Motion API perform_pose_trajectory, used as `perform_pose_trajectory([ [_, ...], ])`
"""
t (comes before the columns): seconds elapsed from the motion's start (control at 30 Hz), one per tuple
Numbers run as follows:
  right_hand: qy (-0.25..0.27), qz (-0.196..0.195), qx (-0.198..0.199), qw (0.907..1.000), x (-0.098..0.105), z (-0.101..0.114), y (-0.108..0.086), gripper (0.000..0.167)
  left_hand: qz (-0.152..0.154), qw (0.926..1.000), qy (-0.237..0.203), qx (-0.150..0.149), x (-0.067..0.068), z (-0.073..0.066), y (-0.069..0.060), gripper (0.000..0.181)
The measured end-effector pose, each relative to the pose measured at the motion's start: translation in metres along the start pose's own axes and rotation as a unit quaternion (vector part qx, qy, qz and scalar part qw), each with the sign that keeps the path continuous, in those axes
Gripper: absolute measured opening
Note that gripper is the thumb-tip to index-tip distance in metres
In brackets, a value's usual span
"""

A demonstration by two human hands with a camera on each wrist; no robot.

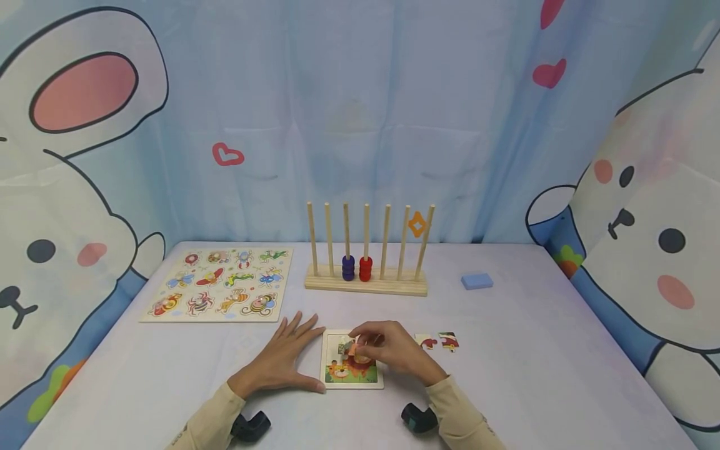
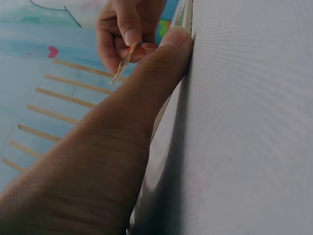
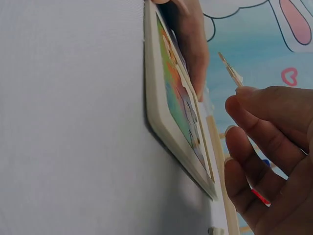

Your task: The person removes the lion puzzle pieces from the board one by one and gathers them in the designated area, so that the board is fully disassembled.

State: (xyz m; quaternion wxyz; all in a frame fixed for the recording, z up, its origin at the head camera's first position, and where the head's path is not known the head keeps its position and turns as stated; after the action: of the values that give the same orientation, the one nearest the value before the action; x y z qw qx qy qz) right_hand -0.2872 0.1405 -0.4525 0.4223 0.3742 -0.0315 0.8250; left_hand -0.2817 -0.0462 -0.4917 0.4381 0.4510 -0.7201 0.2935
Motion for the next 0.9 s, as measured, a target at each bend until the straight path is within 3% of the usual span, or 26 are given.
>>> perform_pose_trajectory([
  [0.5, -0.022, -0.030, -0.018, 0.9992, 0.029, -0.012, -0.020, 0.025, 0.002, 1.0000, -0.002, 0.004, 0.001, 0.000, -0.001, 0.107],
  [0.73, -0.013, -0.028, -0.015, 0.9994, 0.034, -0.017, -0.023, 0.025, 0.003, 1.0000, 0.001, 0.006, 0.001, -0.001, -0.001, 0.106],
  [0.9, 0.001, -0.017, -0.038, 0.9991, 0.037, -0.018, -0.027, 0.027, 0.002, 1.0000, 0.002, 0.007, 0.002, -0.001, -0.001, 0.106],
])
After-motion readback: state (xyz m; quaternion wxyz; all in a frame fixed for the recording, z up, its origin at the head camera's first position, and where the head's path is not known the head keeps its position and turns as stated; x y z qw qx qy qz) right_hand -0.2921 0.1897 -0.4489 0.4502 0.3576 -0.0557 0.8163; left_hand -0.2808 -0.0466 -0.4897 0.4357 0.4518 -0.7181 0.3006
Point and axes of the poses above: each hand's wrist, its own y-axis towards the middle knuckle, its own x-axis out of the back of the hand, z = x × y, the point moved 8 cm from there along y, towards the middle knuckle, and after that the axes turned 10 degrees about x, right-handed, at the moved point
